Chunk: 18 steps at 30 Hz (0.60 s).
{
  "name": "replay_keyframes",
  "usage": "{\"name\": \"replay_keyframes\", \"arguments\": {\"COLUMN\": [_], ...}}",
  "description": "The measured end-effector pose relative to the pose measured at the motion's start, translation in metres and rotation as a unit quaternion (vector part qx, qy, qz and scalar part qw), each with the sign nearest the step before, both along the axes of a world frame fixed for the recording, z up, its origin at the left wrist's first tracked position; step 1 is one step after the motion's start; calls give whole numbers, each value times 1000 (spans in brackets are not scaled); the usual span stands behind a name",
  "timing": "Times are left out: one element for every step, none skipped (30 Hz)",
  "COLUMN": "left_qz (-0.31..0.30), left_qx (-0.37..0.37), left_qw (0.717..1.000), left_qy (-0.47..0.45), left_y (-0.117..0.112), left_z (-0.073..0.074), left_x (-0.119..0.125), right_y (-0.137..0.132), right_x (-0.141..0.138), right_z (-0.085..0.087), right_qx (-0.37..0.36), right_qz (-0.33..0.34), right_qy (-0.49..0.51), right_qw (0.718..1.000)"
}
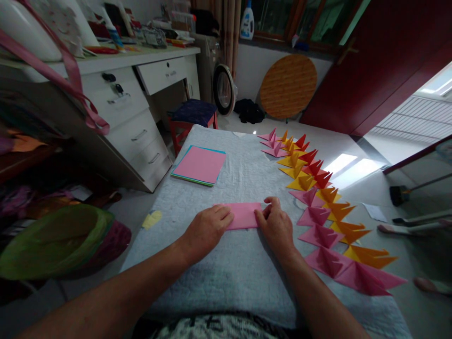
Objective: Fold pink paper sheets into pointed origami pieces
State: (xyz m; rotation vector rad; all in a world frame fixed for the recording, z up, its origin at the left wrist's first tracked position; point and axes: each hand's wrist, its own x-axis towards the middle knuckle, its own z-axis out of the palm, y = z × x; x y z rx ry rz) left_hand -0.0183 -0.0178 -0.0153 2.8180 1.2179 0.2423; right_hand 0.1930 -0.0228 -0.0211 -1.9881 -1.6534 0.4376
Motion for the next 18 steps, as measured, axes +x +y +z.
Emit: {"name": "replay_keyframes", "arguments": {"left_qz": [3,5,3,1,-3,-6,-10,-12,-12,-12,-11,-9,-6,-6,-7,-10,-14,-19], "left_qx": [-1,-1,-1,-1,-1,-1,-2,-4,-7,-10,-12,-15,-17,-18,-20,-22,-24,-25], "left_qw": [1000,1000,1000,999,999,999,999,999,999,999,999,999,999,999,999,999,999,999], "left_qy": [11,21,30,35,38,39,38,38,38,39,40,41,42,42,42,42,43,45], "left_y": [-3,-5,-9,-12,-14,-17,-18,-20,-21,-21,-22,-22,-22,-23,-23,-23,-24,-24], "left_z": [2,3,4,4,4,3,1,-1,-3,-5,-8,-10,-11,-13,-14,-14,-14,-14], "left_x": [1,3,4,5,6,6,6,5,5,4,3,3,2,1,1,0,0,-1], "right_y": [0,0,0,0,0,0,0,0,0,0,0,0,0,0,1,1,1,1], "right_x": [0,1,1,1,1,2,2,2,2,2,2,2,1,1,1,2,2,3], "right_z": [0,0,0,-1,-1,-1,-1,-2,-2,-2,-2,-3,-3,-3,-4,-4,-5,-5], "right_qx": [2,5,7,8,8,7,5,4,5,6,8,10,12,12,12,12,15,23], "right_qz": [-1,-3,-5,-6,-6,-5,-5,-4,-3,-3,-2,-2,-1,-1,0,2,4,8], "right_qy": [2,4,5,7,9,11,12,13,13,12,10,8,6,4,2,-1,-6,-15], "right_qw": [1000,1000,1000,1000,1000,1000,1000,1000,1000,1000,1000,1000,1000,1000,1000,1000,1000,1000]}}
